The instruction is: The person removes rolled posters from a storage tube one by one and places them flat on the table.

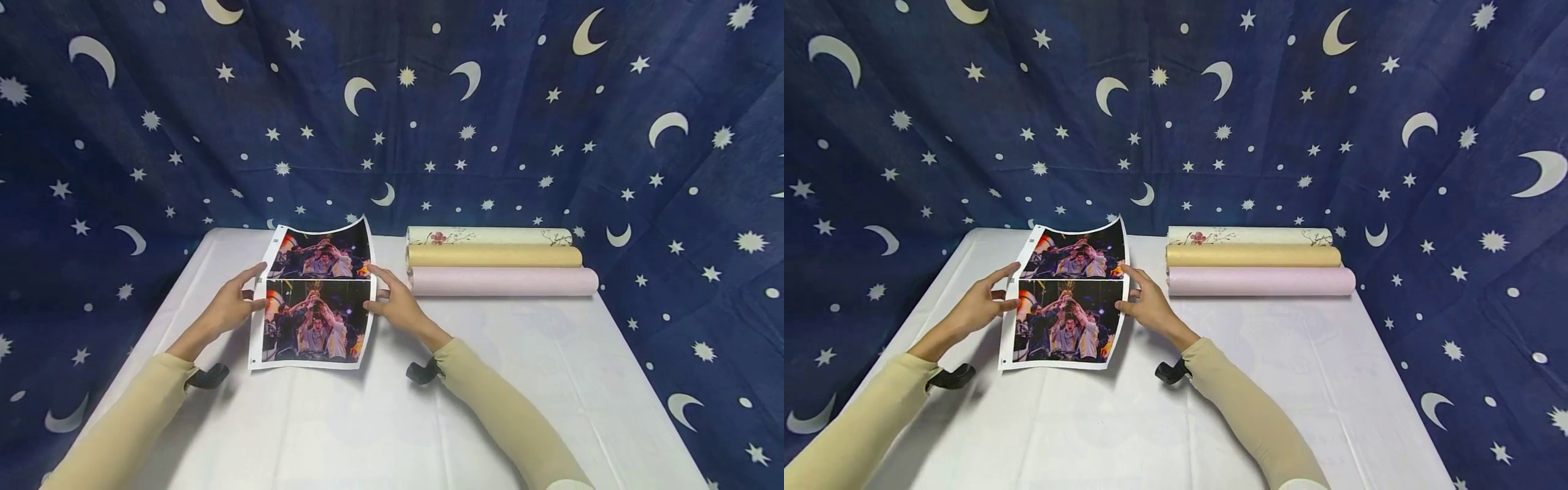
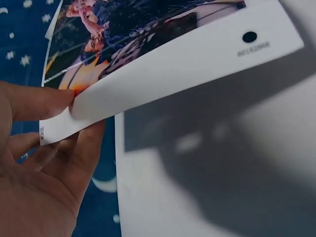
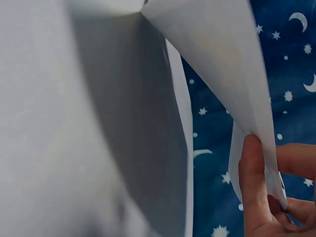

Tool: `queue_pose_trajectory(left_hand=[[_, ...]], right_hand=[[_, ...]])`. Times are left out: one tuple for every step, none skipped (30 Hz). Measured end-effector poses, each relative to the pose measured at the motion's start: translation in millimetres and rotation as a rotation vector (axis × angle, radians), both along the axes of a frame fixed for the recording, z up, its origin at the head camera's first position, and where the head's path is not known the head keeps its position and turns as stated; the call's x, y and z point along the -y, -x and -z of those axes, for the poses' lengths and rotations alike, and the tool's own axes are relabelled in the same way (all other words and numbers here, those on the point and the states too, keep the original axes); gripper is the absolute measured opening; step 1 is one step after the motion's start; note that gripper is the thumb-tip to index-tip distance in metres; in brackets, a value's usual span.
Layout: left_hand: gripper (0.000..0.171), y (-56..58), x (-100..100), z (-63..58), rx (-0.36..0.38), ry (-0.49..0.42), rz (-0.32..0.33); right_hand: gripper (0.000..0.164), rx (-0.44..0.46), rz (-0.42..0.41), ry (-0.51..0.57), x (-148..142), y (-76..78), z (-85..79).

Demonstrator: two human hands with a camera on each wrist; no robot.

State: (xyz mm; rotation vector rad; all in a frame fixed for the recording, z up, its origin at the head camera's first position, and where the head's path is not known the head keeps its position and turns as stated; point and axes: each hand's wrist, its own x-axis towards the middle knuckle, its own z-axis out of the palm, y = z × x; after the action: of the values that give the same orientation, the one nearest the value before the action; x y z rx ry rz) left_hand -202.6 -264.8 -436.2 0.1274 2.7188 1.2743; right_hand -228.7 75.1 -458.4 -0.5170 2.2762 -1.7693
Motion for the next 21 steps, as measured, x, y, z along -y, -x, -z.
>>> queue_pose_trajectory(left_hand=[[0.083,1.4,4,-1.2,0.000,-0.002,0.005],[0.084,3.1,9,-2.4,0.000,-0.006,0.010],[0.084,5.0,13,-3.2,0.001,-0.011,0.015],[0.084,6.9,18,-4.1,0.000,-0.009,0.018],[0.084,8.7,22,-4.7,0.000,-0.005,0.020],[0.084,10.4,26,-5.2,0.003,0.001,0.022],[0.084,12.1,30,-5.5,0.006,0.005,0.022],[0.084,13.8,34,-5.9,0.013,0.015,0.018],[0.085,15.6,38,-6.0,0.021,0.025,0.013],[0.085,17.0,41,-6.4,0.030,0.035,0.008],[0.085,18.6,44,-6.3,0.039,0.041,0.005],[0.085,20.7,48,-5.8,0.053,0.054,0.000],[0.086,22.6,51,-5.9,0.072,0.060,-0.006],[0.087,24.5,55,-5.7,0.083,0.069,-0.007],[0.087,26.6,59,-4.7,0.091,0.068,-0.004],[0.087,28.7,63,-3.6,0.096,0.068,0.000],[0.087,31.0,67,-2.2,0.105,0.071,0.003],[0.088,33.3,71,-0.8,0.117,0.074,0.003],[0.088,35.0,75,0.4,0.126,0.069,0.002],[0.088,37.0,79,2.6,0.132,0.063,0.001],[0.088,38.8,82,4.9,0.147,0.052,-0.008]], right_hand=[[0.083,-0.001,-0.003,-0.003,5,1.6,-0.4],[0.084,0.002,-0.002,-0.008,9,3.6,-0.4],[0.084,0.001,-0.002,-0.014,14,5.3,-0.7],[0.085,0.002,0.000,-0.019,19,6.9,-1.2],[0.085,0.003,0.003,-0.027,23,8.5,-1.5],[0.086,0.001,0.007,-0.041,28,10.4,-1.4],[0.086,-0.001,0.009,-0.047,33,12.3,-1.4],[0.086,0.003,0.014,-0.053,37,14.0,-1.4],[0.086,0.005,0.016,-0.057,42,16.0,-1.0],[0.087,0.011,0.016,-0.052,46,18.0,-0.6],[0.087,0.019,0.015,-0.045,51,19.5,-0.9],[0.086,0.028,0.017,-0.045,55,21.1,-1.1],[0.087,0.042,0.019,-0.040,60,22.8,-1.0],[0.087,0.054,0.020,-0.036,64,24.5,-0.5],[0.087,0.058,0.017,-0.029,69,26.2,0.1],[0.086,0.070,0.015,-0.020,73,27.4,0.1],[0.086,0.076,0.017,-0.026,77,28.7,0.4],[0.086,0.082,0.019,-0.035,82,30.4,1.3],[0.086,0.089,0.020,-0.034,86,32.0,2.7],[0.085,0.096,0.019,-0.028,90,33.4,3.9],[0.085,0.103,0.019,-0.025,94,35.1,5.5]])
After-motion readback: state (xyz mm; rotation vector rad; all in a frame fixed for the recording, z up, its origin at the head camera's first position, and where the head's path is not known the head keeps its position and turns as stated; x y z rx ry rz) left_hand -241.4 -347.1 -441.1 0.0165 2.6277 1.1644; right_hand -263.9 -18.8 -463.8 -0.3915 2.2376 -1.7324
